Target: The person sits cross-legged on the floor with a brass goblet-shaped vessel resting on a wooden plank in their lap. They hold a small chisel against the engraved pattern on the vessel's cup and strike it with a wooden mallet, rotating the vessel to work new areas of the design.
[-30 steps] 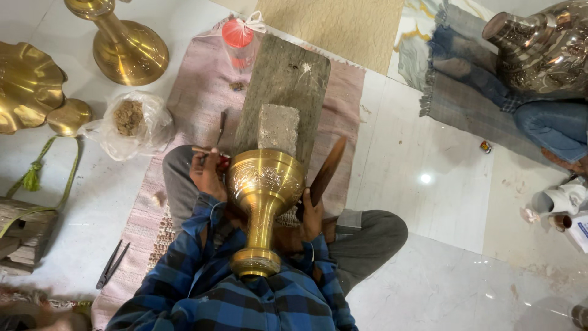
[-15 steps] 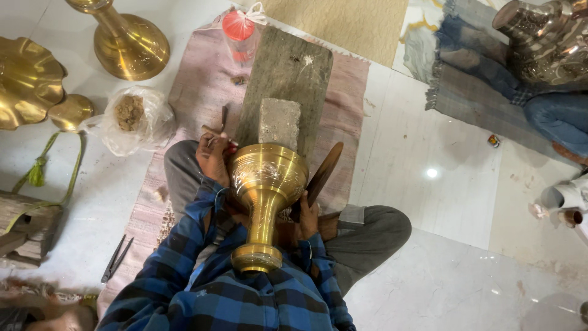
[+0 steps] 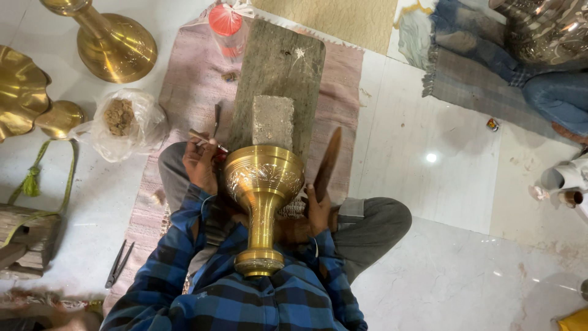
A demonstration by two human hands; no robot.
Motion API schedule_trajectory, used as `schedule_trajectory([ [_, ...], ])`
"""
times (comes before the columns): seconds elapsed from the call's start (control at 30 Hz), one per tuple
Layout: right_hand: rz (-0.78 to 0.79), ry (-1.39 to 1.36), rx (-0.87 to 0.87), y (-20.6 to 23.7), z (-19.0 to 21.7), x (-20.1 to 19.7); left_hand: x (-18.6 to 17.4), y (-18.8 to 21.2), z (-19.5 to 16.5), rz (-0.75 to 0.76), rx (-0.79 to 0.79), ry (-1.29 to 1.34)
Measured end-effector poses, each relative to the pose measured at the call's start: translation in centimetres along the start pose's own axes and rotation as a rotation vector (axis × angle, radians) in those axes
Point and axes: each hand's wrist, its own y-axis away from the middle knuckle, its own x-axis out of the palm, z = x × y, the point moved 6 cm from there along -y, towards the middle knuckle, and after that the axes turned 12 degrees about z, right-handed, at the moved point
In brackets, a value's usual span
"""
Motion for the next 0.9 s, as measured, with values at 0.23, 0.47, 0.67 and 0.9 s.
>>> schedule_trajectory([
  [0.23, -0.009, 0.328, -0.23, 0.6, 2.0, -3.8, 4.9, 0.5, -1.0, 0.784, 0.153, -0.233],
  [0.47, 0.105, 0.815, -0.144, -1.0, 4.0, -6.3, 7.5, 1.7, 1.6, 0.932, 0.162, -0.808],
  [0.67, 0.204, 1.289, -0.393, -3.0, 7.8, -6.7, 8.1, 1.4, 1.6, 0.994, 0.063, -0.825],
  [0.9, 0.376, 1.422, -0.443, -5.6, 10.2, -4.7, 8.2, 1.4, 1.6, 1.013, 0.044, -0.885],
])
